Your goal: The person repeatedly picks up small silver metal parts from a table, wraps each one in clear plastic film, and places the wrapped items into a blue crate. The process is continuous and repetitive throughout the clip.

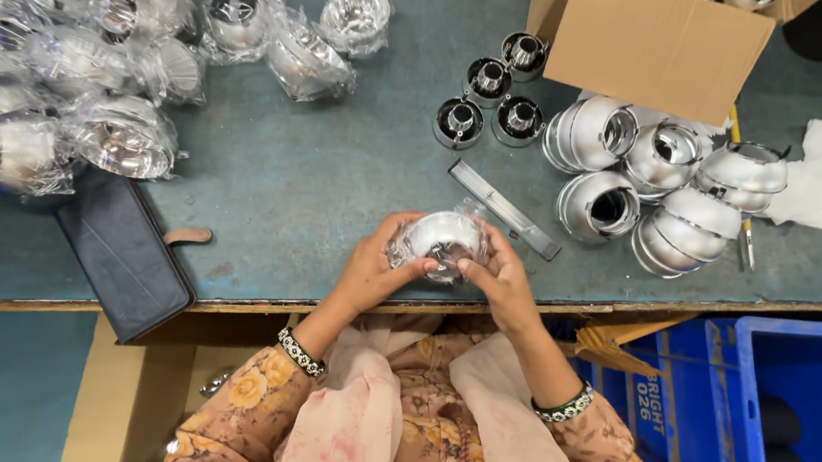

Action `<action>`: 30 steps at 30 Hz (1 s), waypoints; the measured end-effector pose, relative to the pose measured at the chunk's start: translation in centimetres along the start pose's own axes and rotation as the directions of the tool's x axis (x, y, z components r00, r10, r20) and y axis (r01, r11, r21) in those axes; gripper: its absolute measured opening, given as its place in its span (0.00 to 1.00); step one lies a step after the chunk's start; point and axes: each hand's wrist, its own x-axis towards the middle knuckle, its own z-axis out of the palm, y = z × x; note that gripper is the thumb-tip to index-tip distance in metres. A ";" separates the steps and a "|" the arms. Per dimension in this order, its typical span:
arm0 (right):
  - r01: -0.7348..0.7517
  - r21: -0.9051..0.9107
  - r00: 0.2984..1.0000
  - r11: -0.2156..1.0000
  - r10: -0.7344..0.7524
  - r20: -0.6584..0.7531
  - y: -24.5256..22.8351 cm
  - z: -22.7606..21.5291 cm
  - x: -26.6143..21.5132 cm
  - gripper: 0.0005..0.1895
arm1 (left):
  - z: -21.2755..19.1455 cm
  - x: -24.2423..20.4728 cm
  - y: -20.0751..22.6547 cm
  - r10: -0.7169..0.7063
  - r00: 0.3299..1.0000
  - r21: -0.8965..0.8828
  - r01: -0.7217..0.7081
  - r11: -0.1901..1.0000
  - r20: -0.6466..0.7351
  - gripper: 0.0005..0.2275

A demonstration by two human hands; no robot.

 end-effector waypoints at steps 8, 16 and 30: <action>0.004 0.053 0.997 0.999 0.000 -0.077 1.3 1.4 1.6 0.27 | 0.3 -0.5 -1.4 0.076 0.993 0.039 -0.073 0.997 -0.088 0.29; 0.055 0.009 0.995 0.998 -0.054 -0.078 3.0 2.4 4.0 0.25 | 0.2 -0.5 -2.3 0.025 0.979 -0.086 -0.044 0.995 -0.202 0.28; 0.130 -0.207 0.981 0.970 -0.156 -0.115 2.5 3.3 3.7 0.28 | 0.5 -1.0 -2.1 0.095 0.964 0.045 -0.087 0.995 -0.249 0.27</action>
